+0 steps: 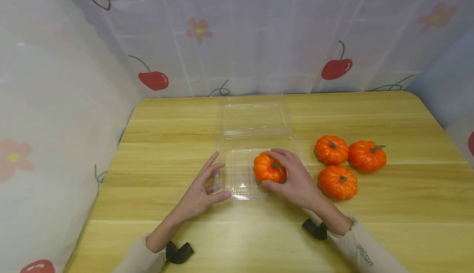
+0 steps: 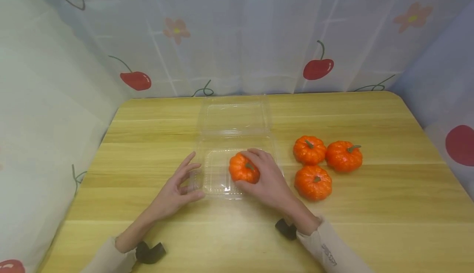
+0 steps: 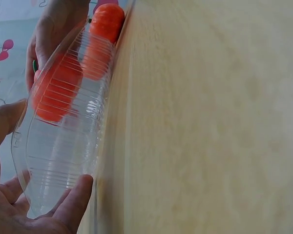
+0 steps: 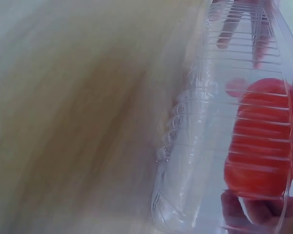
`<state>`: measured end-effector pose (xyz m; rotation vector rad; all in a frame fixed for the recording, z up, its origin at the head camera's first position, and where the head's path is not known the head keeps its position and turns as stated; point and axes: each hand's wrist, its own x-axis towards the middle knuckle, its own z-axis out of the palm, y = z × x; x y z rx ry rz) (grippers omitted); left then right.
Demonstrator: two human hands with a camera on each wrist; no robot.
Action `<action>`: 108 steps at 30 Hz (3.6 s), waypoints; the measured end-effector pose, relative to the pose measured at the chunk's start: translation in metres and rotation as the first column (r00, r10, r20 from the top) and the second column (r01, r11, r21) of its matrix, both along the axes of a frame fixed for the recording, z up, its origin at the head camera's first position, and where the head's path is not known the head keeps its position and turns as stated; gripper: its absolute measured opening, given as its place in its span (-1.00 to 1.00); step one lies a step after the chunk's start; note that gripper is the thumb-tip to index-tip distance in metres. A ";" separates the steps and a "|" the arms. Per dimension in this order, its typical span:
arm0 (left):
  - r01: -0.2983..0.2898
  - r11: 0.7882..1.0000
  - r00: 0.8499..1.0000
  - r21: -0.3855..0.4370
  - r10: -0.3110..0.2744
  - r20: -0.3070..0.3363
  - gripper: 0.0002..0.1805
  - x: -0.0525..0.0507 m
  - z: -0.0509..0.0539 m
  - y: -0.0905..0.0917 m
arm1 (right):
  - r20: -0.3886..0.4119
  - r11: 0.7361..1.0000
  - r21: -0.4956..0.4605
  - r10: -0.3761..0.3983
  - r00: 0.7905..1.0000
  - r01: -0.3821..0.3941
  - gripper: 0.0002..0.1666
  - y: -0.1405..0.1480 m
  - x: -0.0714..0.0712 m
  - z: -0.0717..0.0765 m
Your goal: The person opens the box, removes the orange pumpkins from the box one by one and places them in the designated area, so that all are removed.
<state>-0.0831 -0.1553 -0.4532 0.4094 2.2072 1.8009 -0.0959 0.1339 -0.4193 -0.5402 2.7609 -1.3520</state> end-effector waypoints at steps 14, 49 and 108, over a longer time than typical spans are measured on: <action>0.003 1.000 1.000 -0.015 -0.003 -0.004 -0.19 0.001 0.003 0.001 | 0.001 0.995 -0.098 0.028 1.000 -0.027 -0.20 0.004 0.000 0.005; 0.019 1.000 1.000 -0.010 -0.019 -0.019 -0.16 -0.002 0.002 0.000 | -0.092 0.997 0.066 0.039 0.995 -0.033 -0.20 0.048 0.033 0.039; 0.033 0.999 0.998 -0.005 -0.033 -0.060 -0.17 -0.001 0.001 0.001 | -0.125 0.955 0.118 -0.259 0.958 0.273 -0.11 0.173 0.063 0.039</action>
